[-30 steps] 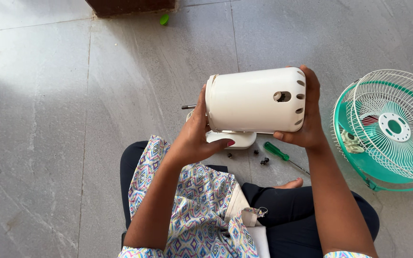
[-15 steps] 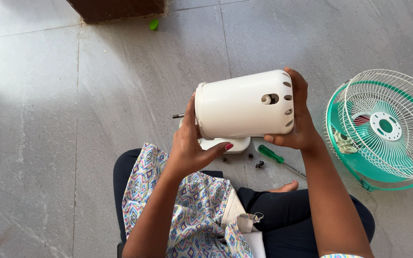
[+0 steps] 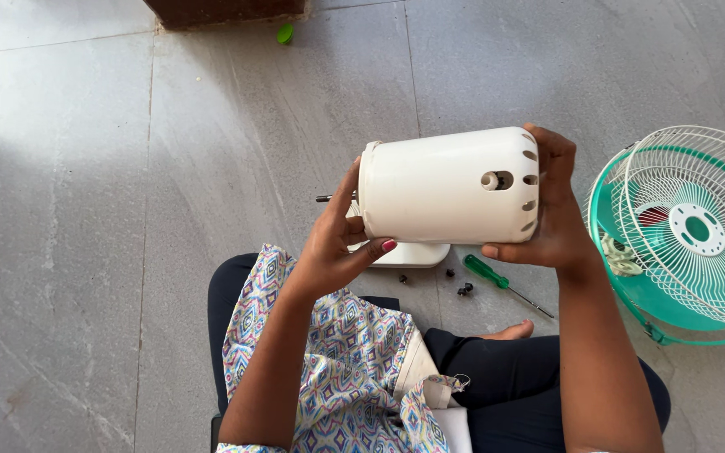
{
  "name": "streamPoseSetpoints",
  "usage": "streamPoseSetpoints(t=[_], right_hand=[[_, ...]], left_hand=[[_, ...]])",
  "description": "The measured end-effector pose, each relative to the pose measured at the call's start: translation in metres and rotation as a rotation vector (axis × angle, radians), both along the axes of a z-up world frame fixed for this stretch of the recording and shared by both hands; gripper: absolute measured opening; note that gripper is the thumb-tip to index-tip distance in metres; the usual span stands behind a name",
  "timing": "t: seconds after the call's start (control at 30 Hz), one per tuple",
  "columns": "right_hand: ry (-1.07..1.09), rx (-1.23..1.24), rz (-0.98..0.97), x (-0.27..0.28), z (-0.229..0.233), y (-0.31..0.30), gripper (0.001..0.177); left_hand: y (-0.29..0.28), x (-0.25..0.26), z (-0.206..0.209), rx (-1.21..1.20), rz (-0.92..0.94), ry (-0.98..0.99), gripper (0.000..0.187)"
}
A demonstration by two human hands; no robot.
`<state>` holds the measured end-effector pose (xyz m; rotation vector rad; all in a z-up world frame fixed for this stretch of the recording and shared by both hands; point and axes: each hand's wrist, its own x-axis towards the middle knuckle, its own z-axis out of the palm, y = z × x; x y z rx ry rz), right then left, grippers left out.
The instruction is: The person sits on the floor and repeatedly fits the white plastic motor housing over the fan motor, then removes it to inspect the internal components. The person handles the motor, housing, and fan base while sitting cross-legged.
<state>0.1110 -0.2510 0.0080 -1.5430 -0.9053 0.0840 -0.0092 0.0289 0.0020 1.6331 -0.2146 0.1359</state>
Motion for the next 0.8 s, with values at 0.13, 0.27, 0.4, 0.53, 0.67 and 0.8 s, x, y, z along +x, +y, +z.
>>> streamPoseSetpoints(t=[0.13, 0.27, 0.4, 0.53, 0.67, 0.8], right_hand=[[-0.047, -0.009, -0.023, -0.001, 0.0, 0.001, 0.12], [-0.062, -0.04, -0.044, -0.004, 0.004, -0.003, 0.12], [-0.059, -0.027, -0.044, -0.005, 0.007, -0.002, 0.122], [-0.019, -0.028, -0.026, -0.005, 0.01, -0.004, 0.123], [-0.015, -0.023, -0.011, -0.003, 0.012, -0.005, 0.123], [-0.029, -0.028, -0.007, -0.003, 0.013, -0.006, 0.124]], left_hand=[[0.006, 0.001, -0.01, -0.056, -0.032, 0.022, 0.096], [0.012, -0.002, -0.02, -0.176, -0.068, 0.026, 0.086], [0.011, -0.006, -0.03, -0.215, -0.022, 0.035, 0.078], [0.01, -0.009, -0.032, -0.198, 0.003, -0.007, 0.079], [0.006, -0.014, -0.027, -0.028, 0.027, -0.108, 0.101], [-0.002, -0.01, -0.026, 0.28, 0.176, -0.185, 0.106]])
